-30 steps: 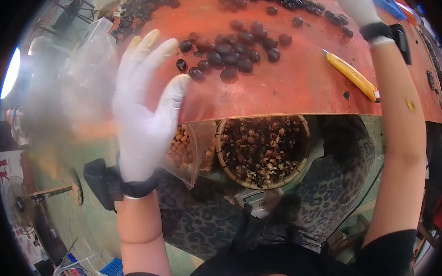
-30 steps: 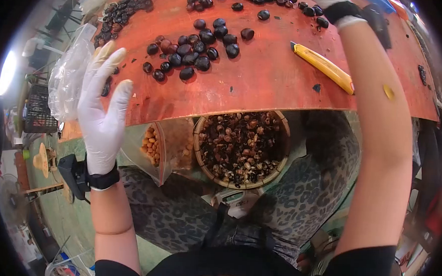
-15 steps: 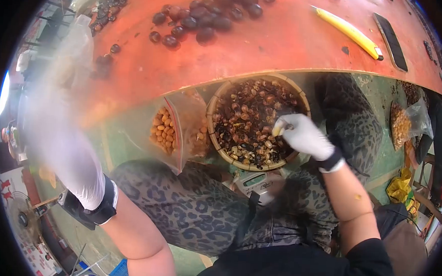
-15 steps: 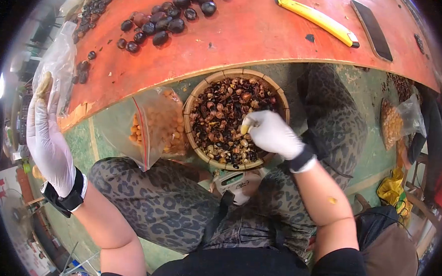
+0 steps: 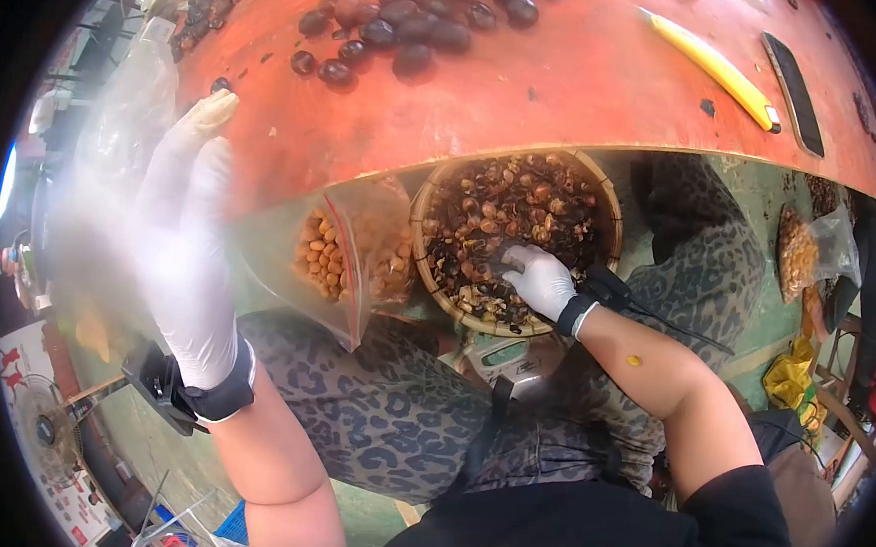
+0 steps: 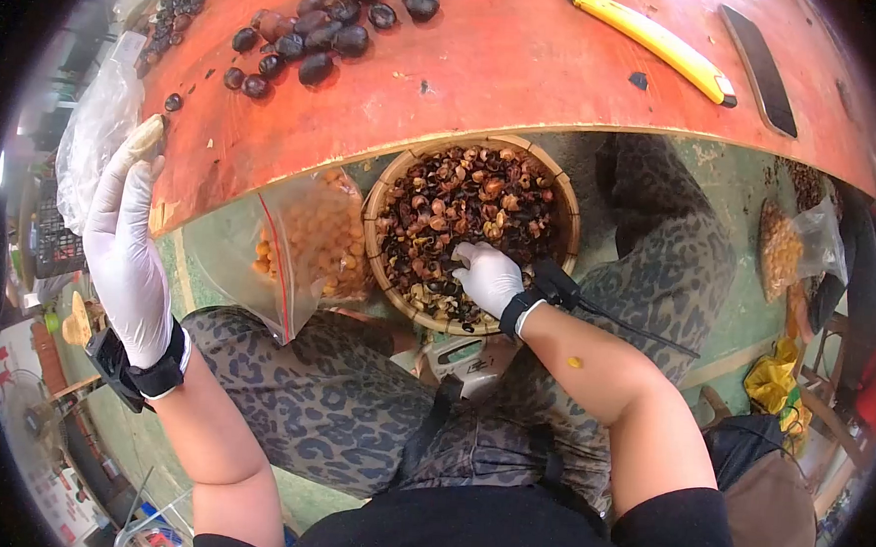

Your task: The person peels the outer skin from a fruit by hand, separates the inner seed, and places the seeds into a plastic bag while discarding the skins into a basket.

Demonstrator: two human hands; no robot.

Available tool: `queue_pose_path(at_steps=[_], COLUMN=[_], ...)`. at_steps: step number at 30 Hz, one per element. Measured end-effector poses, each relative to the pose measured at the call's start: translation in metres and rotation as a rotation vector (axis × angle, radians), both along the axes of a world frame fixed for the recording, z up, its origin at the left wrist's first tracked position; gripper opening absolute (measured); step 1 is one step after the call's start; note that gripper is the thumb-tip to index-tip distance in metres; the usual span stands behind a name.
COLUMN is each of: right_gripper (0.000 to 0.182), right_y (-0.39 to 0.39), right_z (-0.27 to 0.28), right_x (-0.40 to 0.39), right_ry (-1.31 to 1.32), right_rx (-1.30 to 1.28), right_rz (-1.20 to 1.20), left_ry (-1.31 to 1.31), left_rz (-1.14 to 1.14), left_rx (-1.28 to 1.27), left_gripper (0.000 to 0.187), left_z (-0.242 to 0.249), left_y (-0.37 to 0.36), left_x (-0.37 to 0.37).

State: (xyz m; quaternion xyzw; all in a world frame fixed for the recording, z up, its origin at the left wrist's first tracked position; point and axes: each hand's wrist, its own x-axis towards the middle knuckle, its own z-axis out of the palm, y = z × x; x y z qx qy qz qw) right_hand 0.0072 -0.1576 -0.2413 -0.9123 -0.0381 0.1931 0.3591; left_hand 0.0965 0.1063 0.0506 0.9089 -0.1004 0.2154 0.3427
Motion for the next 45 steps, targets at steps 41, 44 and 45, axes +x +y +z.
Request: queue_pose_path(at_steps=[41,44,45], right_gripper=[0.027,0.027,0.027], right_y=[-0.083,-0.08,-0.077], right_z=[-0.04,-0.019,-0.008], right_x=[0.055,0.057,0.058], right_ry=[0.41,0.52,0.557], right_rx=[0.075,0.22,0.25], right_rz=[-0.278,-0.338,-0.357], left_ry=[-0.028,0.006,0.02], left_rz=[0.164,0.132,0.124], left_rx=[0.046,-0.047,0.032], left_gripper=[0.026,0.024,0.025], left_z=[-0.005,-0.005,-0.004], left_y=[0.032,0.029,0.03], left_x=[0.009,0.01,0.009])
